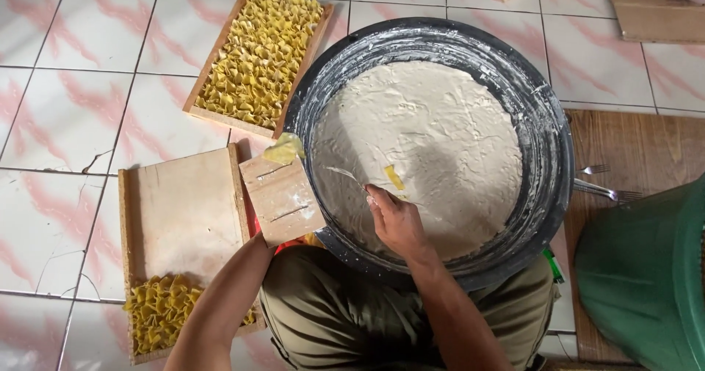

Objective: A person is manually preparing dumplings by taking small pieces of dough, adding filling with a fork, and folding them into shapes.

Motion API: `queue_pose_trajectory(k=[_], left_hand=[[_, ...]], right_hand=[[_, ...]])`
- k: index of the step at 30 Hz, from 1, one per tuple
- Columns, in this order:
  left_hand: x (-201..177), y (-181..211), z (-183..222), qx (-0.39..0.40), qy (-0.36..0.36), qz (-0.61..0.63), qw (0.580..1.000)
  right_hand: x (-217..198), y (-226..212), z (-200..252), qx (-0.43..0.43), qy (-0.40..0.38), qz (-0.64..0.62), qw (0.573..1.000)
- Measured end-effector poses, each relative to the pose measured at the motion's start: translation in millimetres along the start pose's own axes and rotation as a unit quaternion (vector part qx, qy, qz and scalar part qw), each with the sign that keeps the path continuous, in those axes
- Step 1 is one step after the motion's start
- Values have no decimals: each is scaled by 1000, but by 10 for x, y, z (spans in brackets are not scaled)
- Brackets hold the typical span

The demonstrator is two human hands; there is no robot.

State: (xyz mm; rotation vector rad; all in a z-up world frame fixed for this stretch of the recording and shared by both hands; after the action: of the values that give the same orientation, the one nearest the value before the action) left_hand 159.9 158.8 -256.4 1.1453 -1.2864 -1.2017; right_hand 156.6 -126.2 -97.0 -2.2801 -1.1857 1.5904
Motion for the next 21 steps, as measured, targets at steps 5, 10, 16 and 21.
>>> queue_pose_trajectory(k=[5,10,16,21], left_hand=[[-158,-38,278,-5,29,31,999],[-298,-43,449,-9,47,62,997],[-376,-25,500,-14,72,103,992],[-367,-230,118,-20,91,136,986]], right_hand=[[-45,-64,-21,-5,-13,-7,1000],[-22,-42,-19,-4,-11,-5,1000],[-33,-41,-20,-8,1,9,1000],[-45,-39,-31,2,4,-2,1000]])
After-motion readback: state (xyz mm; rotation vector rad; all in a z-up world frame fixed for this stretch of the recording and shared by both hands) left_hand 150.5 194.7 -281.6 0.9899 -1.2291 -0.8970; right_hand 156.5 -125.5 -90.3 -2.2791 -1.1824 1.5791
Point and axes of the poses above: each hand's wrist, its own z-axis away from the middle knuckle, its own x-axis out of the palm, y = z × x, the point moved 8 cm from there along -z, towards the middle knuckle, and after that the axes turned 8 degrees about z, right-handed, at the moved point
